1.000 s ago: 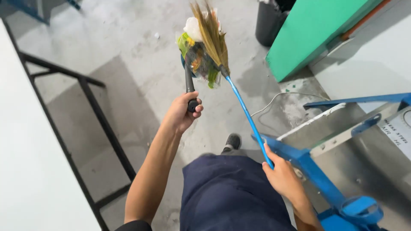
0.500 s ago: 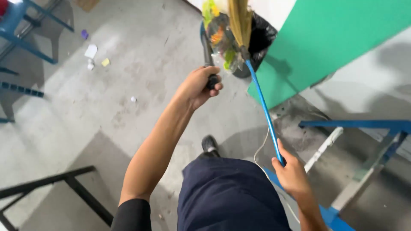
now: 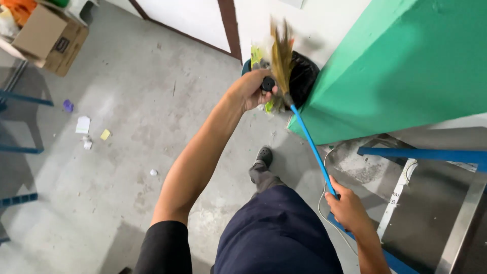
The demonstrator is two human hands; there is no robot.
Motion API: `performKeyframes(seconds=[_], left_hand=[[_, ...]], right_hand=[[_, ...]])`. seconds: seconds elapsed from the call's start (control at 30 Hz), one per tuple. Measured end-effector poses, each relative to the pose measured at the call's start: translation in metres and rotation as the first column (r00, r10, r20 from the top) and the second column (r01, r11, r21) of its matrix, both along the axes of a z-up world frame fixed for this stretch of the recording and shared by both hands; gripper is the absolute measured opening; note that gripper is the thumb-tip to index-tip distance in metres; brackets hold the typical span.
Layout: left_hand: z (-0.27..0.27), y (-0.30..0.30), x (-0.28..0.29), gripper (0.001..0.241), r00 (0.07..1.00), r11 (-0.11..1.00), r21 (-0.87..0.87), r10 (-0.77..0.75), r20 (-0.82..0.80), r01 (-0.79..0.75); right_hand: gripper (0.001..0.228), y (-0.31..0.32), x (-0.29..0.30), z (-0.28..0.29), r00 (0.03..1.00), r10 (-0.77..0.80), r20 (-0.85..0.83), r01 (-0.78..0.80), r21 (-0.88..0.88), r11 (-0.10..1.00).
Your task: Sweep debris and trash from the kitchen floor into a dustpan and empty it into a trash bin.
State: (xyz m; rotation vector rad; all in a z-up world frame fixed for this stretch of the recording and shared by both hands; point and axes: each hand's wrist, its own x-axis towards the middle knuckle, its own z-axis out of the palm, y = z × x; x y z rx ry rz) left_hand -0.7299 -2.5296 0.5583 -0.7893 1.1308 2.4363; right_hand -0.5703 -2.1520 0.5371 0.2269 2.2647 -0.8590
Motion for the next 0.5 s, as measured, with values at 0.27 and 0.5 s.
performKeyframes(seconds=[0.27,0.5], left_hand=[[0.024,-0.047,-0.108,0.040,0.942,0.938,-0.130,-0.331,-0.060,0.321],[0.027,-0.070,-0.188,0.072,0.844,0.837,-0.215,-0.529,-0.088,0.503]], right_hand=[[0.063,-0.033,-0.079,-0.007,0.897,-0.323,0.302,0.382,-0.163,0.910],[0.063,-0.037,-0.058,0.075,0.833,-0.425,0.355,0.458,-0.010,0.889]])
